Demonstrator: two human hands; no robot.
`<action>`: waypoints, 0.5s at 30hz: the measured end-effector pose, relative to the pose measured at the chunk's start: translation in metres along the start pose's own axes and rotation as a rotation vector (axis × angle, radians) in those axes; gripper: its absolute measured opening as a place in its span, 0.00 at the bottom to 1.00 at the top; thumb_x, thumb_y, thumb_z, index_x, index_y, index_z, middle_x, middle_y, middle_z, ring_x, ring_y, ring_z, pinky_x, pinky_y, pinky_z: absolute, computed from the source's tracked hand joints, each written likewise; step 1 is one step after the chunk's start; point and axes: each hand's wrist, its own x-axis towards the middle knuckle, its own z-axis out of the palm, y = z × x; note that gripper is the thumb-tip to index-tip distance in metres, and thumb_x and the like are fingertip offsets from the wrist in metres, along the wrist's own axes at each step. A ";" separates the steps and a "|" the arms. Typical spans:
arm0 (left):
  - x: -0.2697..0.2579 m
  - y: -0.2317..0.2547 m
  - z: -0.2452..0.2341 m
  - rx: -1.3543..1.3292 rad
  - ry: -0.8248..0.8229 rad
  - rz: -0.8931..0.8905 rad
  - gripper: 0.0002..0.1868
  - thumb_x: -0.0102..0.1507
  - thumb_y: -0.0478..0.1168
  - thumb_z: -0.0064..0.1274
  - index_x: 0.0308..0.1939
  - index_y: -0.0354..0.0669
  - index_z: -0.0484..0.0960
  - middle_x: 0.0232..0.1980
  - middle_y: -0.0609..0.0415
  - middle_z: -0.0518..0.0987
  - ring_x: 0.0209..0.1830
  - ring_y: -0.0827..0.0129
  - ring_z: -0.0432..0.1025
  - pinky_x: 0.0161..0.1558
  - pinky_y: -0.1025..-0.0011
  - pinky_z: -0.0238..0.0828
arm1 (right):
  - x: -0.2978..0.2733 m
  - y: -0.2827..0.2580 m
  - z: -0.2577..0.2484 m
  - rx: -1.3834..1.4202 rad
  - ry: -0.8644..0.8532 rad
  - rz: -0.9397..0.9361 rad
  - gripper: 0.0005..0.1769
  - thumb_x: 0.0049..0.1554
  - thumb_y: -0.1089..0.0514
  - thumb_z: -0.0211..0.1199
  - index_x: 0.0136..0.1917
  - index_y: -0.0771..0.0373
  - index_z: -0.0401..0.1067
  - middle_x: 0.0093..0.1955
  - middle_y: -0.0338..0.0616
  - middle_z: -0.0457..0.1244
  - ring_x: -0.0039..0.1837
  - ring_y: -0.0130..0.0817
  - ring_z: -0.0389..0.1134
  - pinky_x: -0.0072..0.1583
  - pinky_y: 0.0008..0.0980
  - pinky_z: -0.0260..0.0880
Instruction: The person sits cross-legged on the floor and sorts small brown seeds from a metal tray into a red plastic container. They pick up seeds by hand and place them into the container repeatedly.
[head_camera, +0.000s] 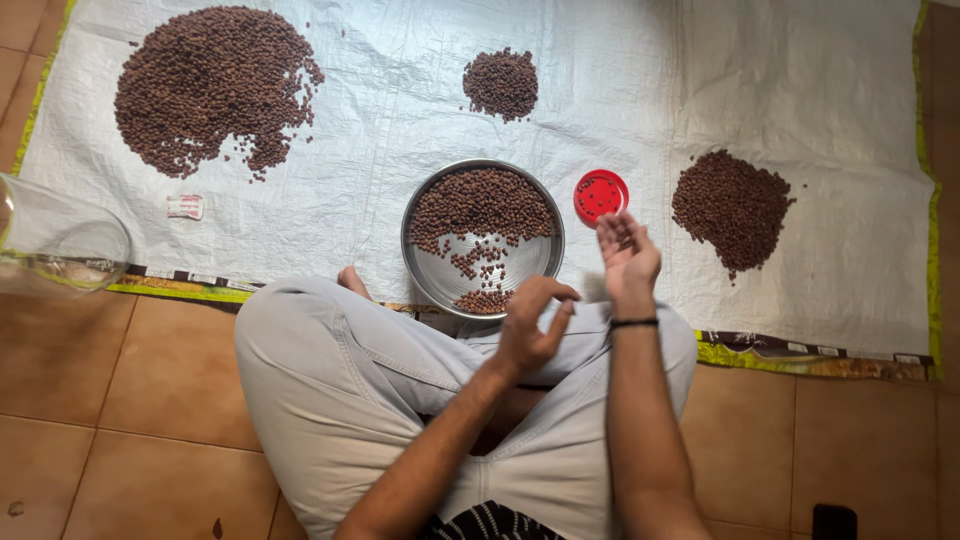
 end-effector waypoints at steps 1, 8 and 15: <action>0.003 -0.006 -0.010 0.026 0.018 -0.022 0.04 0.67 0.35 0.52 0.43 0.40 0.81 0.41 0.49 0.80 0.45 0.57 0.75 0.51 0.63 0.71 | 0.020 -0.008 0.004 -0.022 0.061 0.030 0.26 0.69 0.48 0.39 0.64 0.72 0.65 0.57 0.57 0.68 0.61 0.51 0.72 0.67 0.46 0.73; 0.024 -0.042 -0.101 0.372 0.067 -0.085 0.07 0.68 0.38 0.49 0.41 0.44 0.82 0.40 0.52 0.81 0.43 0.63 0.75 0.50 0.63 0.70 | 0.085 -0.023 -0.003 -0.245 0.148 -0.043 0.36 0.64 0.53 0.54 0.78 0.70 0.47 0.69 0.62 0.61 0.71 0.50 0.63 0.74 0.45 0.61; 0.033 -0.056 -0.157 0.397 0.092 -0.378 0.07 0.66 0.39 0.50 0.44 0.42 0.81 0.43 0.52 0.80 0.44 0.61 0.73 0.46 0.63 0.71 | 0.075 -0.031 -0.015 -0.281 0.012 -0.091 0.43 0.68 0.44 0.47 0.83 0.73 0.38 0.83 0.72 0.42 0.85 0.62 0.40 0.81 0.52 0.35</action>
